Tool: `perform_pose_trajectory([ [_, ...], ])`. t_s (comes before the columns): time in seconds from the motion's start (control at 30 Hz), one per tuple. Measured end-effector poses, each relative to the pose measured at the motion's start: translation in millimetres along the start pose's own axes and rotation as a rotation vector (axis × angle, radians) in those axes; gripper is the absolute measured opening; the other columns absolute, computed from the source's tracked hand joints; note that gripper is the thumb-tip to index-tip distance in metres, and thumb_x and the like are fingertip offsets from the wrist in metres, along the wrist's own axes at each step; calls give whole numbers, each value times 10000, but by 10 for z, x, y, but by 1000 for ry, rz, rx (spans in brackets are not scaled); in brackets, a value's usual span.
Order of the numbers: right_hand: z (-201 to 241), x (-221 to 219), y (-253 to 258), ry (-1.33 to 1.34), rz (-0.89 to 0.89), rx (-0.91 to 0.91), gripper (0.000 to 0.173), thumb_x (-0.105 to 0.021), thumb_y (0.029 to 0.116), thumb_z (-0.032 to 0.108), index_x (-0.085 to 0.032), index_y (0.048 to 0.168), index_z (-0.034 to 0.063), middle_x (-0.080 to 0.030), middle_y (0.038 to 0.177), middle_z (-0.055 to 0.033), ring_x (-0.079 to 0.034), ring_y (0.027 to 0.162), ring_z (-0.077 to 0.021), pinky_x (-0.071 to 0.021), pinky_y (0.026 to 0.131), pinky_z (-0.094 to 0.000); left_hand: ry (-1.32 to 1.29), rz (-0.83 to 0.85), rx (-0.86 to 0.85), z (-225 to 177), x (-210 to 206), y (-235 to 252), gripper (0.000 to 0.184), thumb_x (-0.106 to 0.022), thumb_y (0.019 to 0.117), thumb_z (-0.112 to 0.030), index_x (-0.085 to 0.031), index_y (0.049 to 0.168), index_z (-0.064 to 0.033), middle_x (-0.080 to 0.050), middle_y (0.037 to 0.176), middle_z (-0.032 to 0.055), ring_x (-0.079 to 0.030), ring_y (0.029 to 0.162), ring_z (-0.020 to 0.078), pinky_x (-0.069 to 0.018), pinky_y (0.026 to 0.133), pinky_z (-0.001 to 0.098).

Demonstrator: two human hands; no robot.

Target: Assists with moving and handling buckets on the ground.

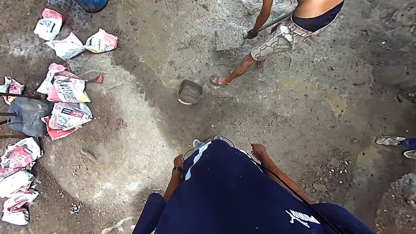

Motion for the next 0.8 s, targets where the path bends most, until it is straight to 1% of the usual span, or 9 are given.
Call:
perform_pose_trajectory([
  [0.07, -20, -11, -32, -13, 7, 3, 459, -483, 1081, 376, -636, 1267, -15, -649, 1188, -260, -668, 1004, -365, -533, 885, -555, -39, -5, -10, -21, 5, 0, 439, -441, 1108, -304, -635, 1323, 26, -615, 1370, 245, -550, 1334, 369, -407, 1142, 532],
  [0.13, -4, -20, -78, -22, 5, 11, 444, -483, 1081, 363, -642, 1239, -21, -651, 1146, -248, -660, 972, -346, -528, 866, -542, -91, -10, 7, -58, 20, -16, 436, -441, 1108, -293, -624, 1331, 34, -611, 1371, 249, -553, 1327, 367, -415, 1135, 524],
  [0.23, 40, -23, -141, -27, 11, 15, 458, -489, 1082, 368, -633, 1268, -25, -660, 1174, -254, -675, 999, -354, -536, 884, -546, -243, -16, 47, -102, 42, -92, 446, -437, 1112, -290, -593, 1349, 55, -604, 1360, 265, -576, 1284, 366, -452, 1098, 508],
  [0.3, 71, -35, -144, -19, 9, 20, 452, -489, 1082, 368, -631, 1265, -20, -661, 1160, -244, -675, 971, -342, -540, 863, -533, -297, -21, 65, -105, 48, -109, 445, -440, 1111, -286, -584, 1352, 58, -602, 1351, 269, -585, 1261, 365, -466, 1078, 503],
  [0.53, 144, -61, -80, 3, 16, 10, 445, -485, 1081, 382, -623, 1283, 10, -657, 1146, -216, -674, 927, -311, -548, 827, -505, -259, -34, 100, -7, 34, -143, 457, -452, 1106, -326, -626, 1297, 51, -645, 1256, 260, -614, 1178, 358, -475, 1035, 509],
  [0.6, 152, -70, -61, 8, 22, 5, 448, -488, 1080, 389, -625, 1285, 15, -657, 1149, -214, -677, 922, -308, -551, 821, -502, -254, -30, 105, 15, 38, -159, 458, -449, 1106, -325, -625, 1308, 46, -640, 1286, 259, -608, 1216, 358, -469, 1060, 509],
  [0.73, 159, -94, -55, -7, 34, 0, 454, -482, 1082, 396, -623, 1291, 18, -659, 1155, -212, -676, 922, -306, -551, 812, -497, -265, -28, 113, 38, 35, -187, 445, -440, 1111, -304, -616, 1317, 49, -636, 1287, 260, -602, 1220, 355, -467, 1056, 501],
  [0.8, 166, -115, -56, -6, 45, 2, 454, -482, 1082, 396, -614, 1296, 19, -653, 1144, -211, -672, 908, -304, -553, 799, -494, -281, -24, 117, 50, 45, -220, 450, -435, 1113, -305, -607, 1331, 50, -626, 1316, 261, -596, 1244, 357, -468, 1069, 498],
])
Point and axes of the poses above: each hand's wrist, its own y-axis towards the middle knuckle, its own x-axis out of the back of the hand, z = x × y, the point moved 3 cm from there along y, towards the middle knuckle
